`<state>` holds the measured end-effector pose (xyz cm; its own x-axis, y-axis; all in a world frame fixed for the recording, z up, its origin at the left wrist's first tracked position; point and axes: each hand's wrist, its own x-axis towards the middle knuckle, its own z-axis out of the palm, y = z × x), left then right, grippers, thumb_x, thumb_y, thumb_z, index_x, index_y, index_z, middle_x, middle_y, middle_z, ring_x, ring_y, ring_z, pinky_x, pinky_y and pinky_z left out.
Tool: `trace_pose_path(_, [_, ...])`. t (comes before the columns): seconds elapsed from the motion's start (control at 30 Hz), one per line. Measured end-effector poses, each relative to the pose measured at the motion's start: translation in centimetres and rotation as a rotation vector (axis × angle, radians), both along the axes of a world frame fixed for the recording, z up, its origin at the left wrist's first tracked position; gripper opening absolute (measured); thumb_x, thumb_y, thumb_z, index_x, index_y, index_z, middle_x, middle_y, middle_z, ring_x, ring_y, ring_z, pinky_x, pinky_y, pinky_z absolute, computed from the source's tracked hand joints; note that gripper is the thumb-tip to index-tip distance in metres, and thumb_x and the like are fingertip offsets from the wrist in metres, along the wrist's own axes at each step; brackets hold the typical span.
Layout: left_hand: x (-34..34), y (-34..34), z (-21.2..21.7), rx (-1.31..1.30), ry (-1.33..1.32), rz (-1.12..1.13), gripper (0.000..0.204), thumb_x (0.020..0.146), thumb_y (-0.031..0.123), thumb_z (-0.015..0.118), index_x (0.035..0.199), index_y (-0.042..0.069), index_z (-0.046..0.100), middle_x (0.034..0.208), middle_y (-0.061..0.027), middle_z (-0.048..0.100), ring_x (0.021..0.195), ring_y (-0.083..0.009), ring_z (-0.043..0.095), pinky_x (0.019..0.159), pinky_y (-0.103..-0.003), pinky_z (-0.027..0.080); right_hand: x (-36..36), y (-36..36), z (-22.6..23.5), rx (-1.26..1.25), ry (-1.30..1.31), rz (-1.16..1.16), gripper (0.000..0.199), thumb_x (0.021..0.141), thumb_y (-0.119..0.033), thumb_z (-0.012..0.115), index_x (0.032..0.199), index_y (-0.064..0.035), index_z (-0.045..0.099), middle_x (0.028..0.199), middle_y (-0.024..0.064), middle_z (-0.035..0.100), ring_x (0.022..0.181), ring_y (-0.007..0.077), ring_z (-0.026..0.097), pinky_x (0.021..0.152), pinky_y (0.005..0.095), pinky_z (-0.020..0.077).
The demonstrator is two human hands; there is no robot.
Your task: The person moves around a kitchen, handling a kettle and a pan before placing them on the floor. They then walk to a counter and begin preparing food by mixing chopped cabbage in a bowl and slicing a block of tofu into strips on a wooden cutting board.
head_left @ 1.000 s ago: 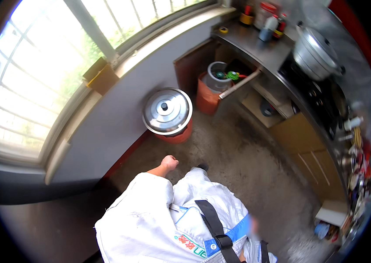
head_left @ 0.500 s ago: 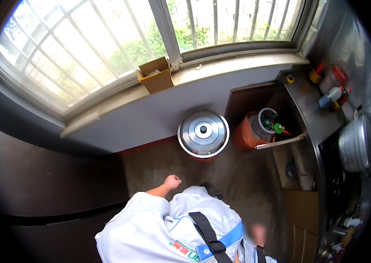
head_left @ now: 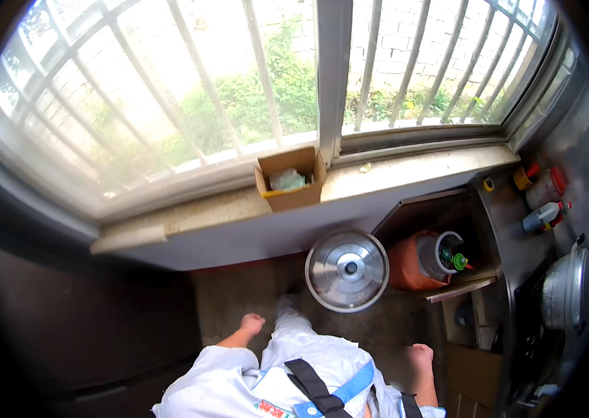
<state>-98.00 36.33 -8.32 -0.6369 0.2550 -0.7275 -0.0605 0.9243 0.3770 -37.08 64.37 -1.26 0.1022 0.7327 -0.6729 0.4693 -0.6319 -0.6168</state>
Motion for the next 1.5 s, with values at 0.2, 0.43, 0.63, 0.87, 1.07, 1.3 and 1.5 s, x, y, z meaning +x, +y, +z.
trace_pose_path(0.2, [-10.2,-0.7,-6.7,-0.048,-0.012,-0.113,0.029,0.087,0.029,0.071,0.104,0.006,0.076,0.109,-0.0135,0.074,0.099,-0.0286,0.07,0.089,-0.041,0.055,-15.0,-4.8,8.2,0.048,0.007,0.176,0.024,0.078,0.004,0.079,0.101,0.001,0.073,0.087,0.0058,0.071,0.072,0.015,0.065,0.066,0.0306,0.0557])
trace_pose_path(0.43, [-15.4,1.9,-7.8,-0.187,0.025,-0.814,0.035,0.098,0.032,0.048,0.105,0.01,0.075,0.11,-0.0152,0.072,0.103,-0.0314,0.069,0.088,-0.047,0.055,-22.8,-3.4,10.2,0.011,-0.165,0.323,0.024,0.079,0.003,0.079,0.102,0.0011,0.073,0.09,0.0037,0.071,0.076,0.0133,0.064,0.071,0.0292,0.055])
trace_pose_path(0.63, [-16.7,1.7,-11.4,-0.124,-0.1,-0.699,0.035,0.096,0.028,0.047,0.108,0.01,0.075,0.113,-0.0178,0.071,0.104,-0.0345,0.068,0.089,-0.049,0.055,-24.5,-0.4,8.3,-0.128,-0.237,0.107,0.028,0.08,-0.002,0.081,0.107,0.0019,0.073,0.095,0.0055,0.073,0.083,0.0152,0.067,0.078,0.03,0.0558])
trace_pose_path(0.87, [-17.6,2.4,-5.5,-0.058,-0.049,-0.485,0.03,0.09,0.027,0.055,0.1,0.009,0.077,0.106,-0.019,0.073,0.1,-0.0389,0.068,0.088,-0.049,0.055,-25.0,1.5,3.8,-0.125,-0.163,0.201,0.03,0.079,0.001,0.077,0.108,0.0038,0.072,0.094,0.0068,0.072,0.08,0.0159,0.066,0.073,0.0302,0.0557])
trace_pose_path(1.07, [-15.8,2.4,0.5,-0.038,0.031,-0.157,0.032,0.089,0.029,0.062,0.112,0.012,0.076,0.117,-0.0161,0.073,0.111,-0.0367,0.068,0.098,-0.044,0.053,-22.7,-1.4,2.0,-0.086,-0.109,0.234,0.03,0.08,0.001,0.077,0.109,0.0033,0.072,0.096,0.0082,0.073,0.084,0.0175,0.068,0.077,0.0312,0.0564])
trace_pose_path(1.3, [-9.2,-0.3,-0.4,0.062,-0.016,-0.051,0.02,0.082,0.016,0.077,0.096,0.002,0.075,0.096,-0.0133,0.075,0.088,-0.0267,0.071,0.08,-0.04,0.056,-14.1,-6.2,7.2,0.032,-0.108,0.073,0.03,0.082,-0.011,0.081,0.111,-0.0036,0.076,0.103,0.0064,0.076,0.094,0.016,0.07,0.086,0.0318,0.0557])
trace_pose_path(1.5, [2.0,6.8,2.4,-0.041,0.007,-0.784,0.02,0.081,0.018,0.074,0.092,0.002,0.078,0.091,-0.012,0.077,0.089,-0.0256,0.073,0.084,-0.037,0.056,6.4,-25.9,2.8,-0.04,-0.219,-0.417,0.03,0.078,-0.014,0.084,0.107,-0.0074,0.078,0.097,0.0067,0.077,0.087,0.0158,0.071,0.08,0.0319,0.0572])
